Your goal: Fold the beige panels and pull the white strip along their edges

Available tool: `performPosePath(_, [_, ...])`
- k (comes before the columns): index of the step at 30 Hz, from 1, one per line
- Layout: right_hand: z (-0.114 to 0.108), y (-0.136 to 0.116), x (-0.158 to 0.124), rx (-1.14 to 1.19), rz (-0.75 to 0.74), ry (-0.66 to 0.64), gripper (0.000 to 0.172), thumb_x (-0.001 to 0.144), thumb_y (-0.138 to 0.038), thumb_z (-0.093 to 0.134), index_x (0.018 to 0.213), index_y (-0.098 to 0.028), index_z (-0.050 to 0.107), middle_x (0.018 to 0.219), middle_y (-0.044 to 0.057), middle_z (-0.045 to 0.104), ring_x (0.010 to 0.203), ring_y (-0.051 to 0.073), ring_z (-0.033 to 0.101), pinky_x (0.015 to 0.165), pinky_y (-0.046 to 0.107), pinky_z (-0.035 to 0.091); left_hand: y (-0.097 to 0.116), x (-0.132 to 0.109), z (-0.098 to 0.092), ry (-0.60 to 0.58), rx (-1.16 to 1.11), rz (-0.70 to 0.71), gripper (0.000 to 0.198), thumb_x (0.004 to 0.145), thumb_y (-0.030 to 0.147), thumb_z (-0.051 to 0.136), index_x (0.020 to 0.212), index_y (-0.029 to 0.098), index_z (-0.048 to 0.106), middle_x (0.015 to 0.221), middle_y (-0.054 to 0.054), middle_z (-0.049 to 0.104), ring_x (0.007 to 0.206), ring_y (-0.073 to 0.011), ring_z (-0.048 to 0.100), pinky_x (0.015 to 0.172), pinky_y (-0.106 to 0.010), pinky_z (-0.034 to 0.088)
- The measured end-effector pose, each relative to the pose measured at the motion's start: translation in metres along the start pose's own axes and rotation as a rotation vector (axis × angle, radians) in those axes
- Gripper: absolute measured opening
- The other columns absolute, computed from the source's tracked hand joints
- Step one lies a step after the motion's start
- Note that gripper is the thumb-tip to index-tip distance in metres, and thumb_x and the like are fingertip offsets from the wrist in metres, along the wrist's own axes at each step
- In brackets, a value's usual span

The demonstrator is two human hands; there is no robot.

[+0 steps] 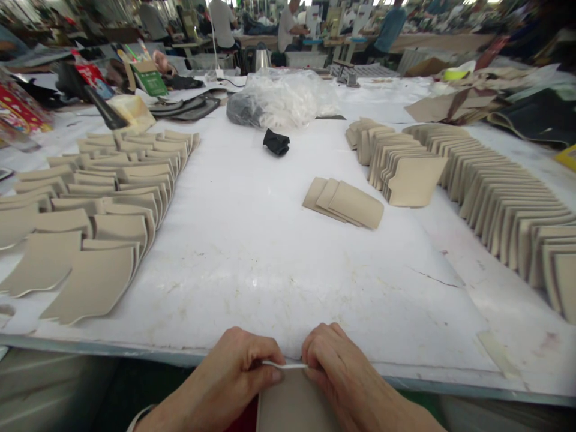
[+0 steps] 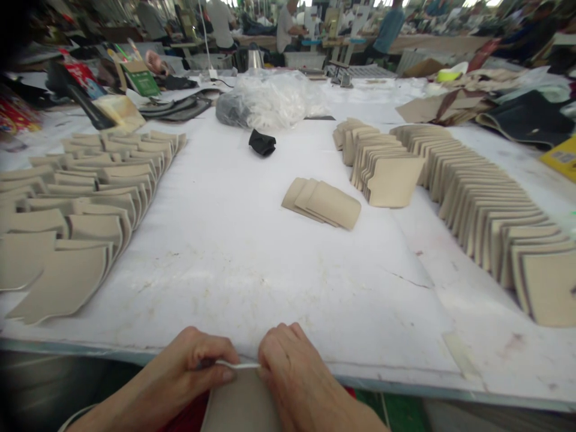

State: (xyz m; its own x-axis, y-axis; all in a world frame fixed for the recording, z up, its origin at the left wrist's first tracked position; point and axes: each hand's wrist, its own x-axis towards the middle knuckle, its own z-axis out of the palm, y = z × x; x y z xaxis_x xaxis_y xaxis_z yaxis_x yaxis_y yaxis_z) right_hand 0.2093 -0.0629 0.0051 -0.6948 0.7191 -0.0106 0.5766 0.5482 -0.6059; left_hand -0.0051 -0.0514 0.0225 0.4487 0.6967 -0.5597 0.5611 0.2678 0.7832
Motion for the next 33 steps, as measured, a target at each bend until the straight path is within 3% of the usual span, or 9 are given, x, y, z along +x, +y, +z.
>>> performPosePath(8, [0.001, 0.005, 0.005, 0.026, 0.008, -0.004, 0.020, 0.079, 0.001, 0.042, 0.077, -0.019, 0.045, 0.080, 0.006, 0.057, 0.073, 0.020, 0.050, 0.068, 0.032, 0.041, 0.009, 0.011, 0.004, -0.016, 0.089, 0.055, 0.023, 0.078, 0.018, 0.054, 0.087, 0.022, 0.074, 0.080, 0.003, 0.072, 0.076, -0.0148, 0.062, 0.064, -0.021, 0.037])
performPosePath(12, [-0.004, 0.006, 0.002, 0.137, 0.073, 0.015, 0.018, 0.084, -0.002, 0.044, 0.079, -0.018, 0.047, 0.082, 0.005, 0.057, 0.077, 0.021, 0.050, 0.072, 0.034, 0.040, 0.015, 0.017, 0.009, -0.005, 0.124, 0.095, 0.023, 0.081, 0.019, 0.051, 0.078, 0.019, 0.074, 0.073, 0.000, 0.070, 0.071, -0.0148, 0.061, 0.062, -0.021, 0.037])
performPosePath(17, [-0.018, 0.010, -0.005, 0.382, 0.230, 0.005, 0.019, 0.081, -0.004, 0.062, 0.092, -0.018, 0.054, 0.094, 0.003, 0.057, 0.092, 0.020, 0.050, 0.080, 0.031, 0.039, 0.013, 0.019, 0.010, -0.026, 0.165, 0.224, 0.025, 0.087, 0.021, 0.048, 0.082, 0.021, 0.073, 0.076, 0.000, 0.068, 0.076, -0.0151, 0.060, 0.066, -0.021, 0.039])
performPosePath(19, [-0.021, 0.012, -0.005, 0.442, 0.221, -0.023, 0.025, 0.080, -0.004, 0.068, 0.096, -0.019, 0.057, 0.096, 0.000, 0.058, 0.095, 0.018, 0.050, 0.085, 0.030, 0.037, 0.010, 0.020, 0.009, -0.019, 0.185, 0.235, 0.025, 0.088, 0.022, 0.048, 0.082, 0.022, 0.072, 0.077, -0.001, 0.068, 0.077, -0.0155, 0.060, 0.067, -0.021, 0.039])
performPosePath(22, [-0.023, 0.017, -0.004, 0.486, 0.186, -0.039, 0.019, 0.083, -0.007, 0.069, 0.093, -0.021, 0.060, 0.093, -0.003, 0.060, 0.094, 0.015, 0.052, 0.088, 0.029, 0.034, 0.008, 0.020, 0.009, -0.030, 0.226, 0.272, 0.025, 0.090, 0.022, 0.046, 0.083, 0.022, 0.071, 0.076, -0.001, 0.067, 0.075, -0.0149, 0.059, 0.067, -0.021, 0.039])
performPosePath(28, [-0.022, 0.024, -0.006, 0.561, 0.263, -0.051, 0.013, 0.082, -0.012, 0.072, 0.084, -0.020, 0.063, 0.083, -0.005, 0.060, 0.086, 0.014, 0.052, 0.080, 0.027, 0.035, 0.010, 0.019, 0.007, -0.022, 0.371, 0.333, 0.028, 0.092, 0.023, 0.044, 0.081, 0.021, 0.069, 0.071, 0.000, 0.064, 0.070, -0.0141, 0.057, 0.063, -0.021, 0.037])
performPosePath(33, [-0.023, 0.025, -0.007, 0.588, 0.316, -0.067, 0.013, 0.081, -0.013, 0.074, 0.081, -0.020, 0.063, 0.083, -0.005, 0.059, 0.086, 0.015, 0.051, 0.076, 0.026, 0.034, 0.015, 0.016, 0.007, -0.016, 0.361, 0.232, 0.024, 0.090, 0.022, 0.046, 0.084, 0.023, 0.070, 0.077, 0.000, 0.066, 0.074, -0.0151, 0.058, 0.066, -0.022, 0.038])
